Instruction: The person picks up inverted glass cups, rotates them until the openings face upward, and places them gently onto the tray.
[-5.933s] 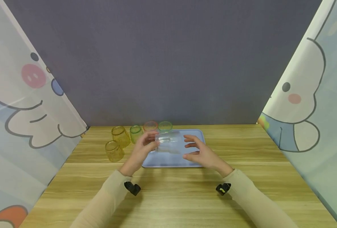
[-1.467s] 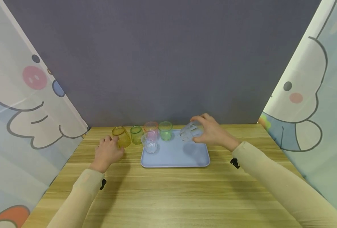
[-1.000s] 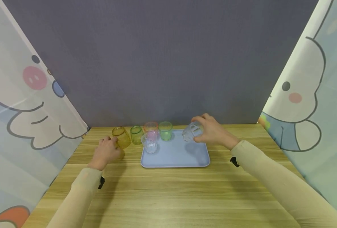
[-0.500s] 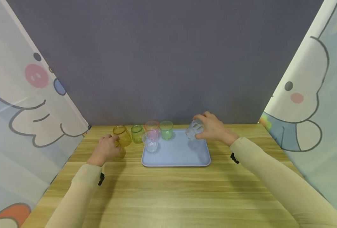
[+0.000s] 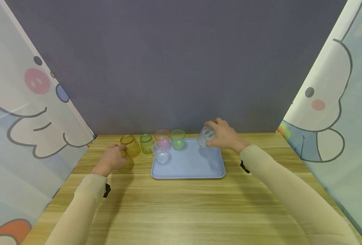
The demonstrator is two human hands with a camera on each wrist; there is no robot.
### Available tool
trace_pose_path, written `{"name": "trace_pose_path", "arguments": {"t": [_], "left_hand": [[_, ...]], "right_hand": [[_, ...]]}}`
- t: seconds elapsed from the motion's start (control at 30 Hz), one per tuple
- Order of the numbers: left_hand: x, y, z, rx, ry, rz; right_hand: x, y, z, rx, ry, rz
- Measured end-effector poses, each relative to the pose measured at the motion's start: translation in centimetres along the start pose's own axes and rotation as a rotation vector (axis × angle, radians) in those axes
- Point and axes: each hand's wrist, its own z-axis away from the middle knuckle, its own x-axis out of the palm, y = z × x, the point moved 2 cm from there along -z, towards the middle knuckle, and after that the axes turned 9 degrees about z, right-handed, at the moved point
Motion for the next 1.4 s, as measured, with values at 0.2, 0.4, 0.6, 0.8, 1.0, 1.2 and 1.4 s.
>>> {"name": "trace_pose_path", "arguments": {"t": [0.2, 0.4, 0.6, 0.8, 1.0, 1.2, 1.4], "left_hand": [[-0.1, 0.2, 0.0, -0.001, -0.008, -0.003], [-0.1, 0.3, -0.1, 0.001, -0.007, 0.0], [0.0, 0.1, -0.1, 0.005, -0.007, -0.002], [0.0, 0.3, -0.1, -0.015, -0.014, 0.006], [-0.2, 0.3, 0.0, -0.035, -0.025, 0.01], [-0.3, 0.4, 0.0, -0.039, -0.028, 0.003], [-0.1, 0.7, 0.0, -0.049, -0.027, 0.005]], "right_hand": [[0.4, 0.0, -0.8, -0.003, 0.012, 0.025], [1.1, 0.1, -1.4, 0.012, 0.013, 0.026], [2.1, -0.1, -2.2, 0.026, 0.024, 0.015], [3.0, -0.4, -2.7, 0.039, 0.037, 0.006], [3.6, -0.9, -3.2, 0.032, 0.038, -0.004], [4.3, -1.2, -3.8, 0.041, 0.032, -0.025], [5.0, -1.3, -4.0, 0.034, 0.018, -0.044]]}}
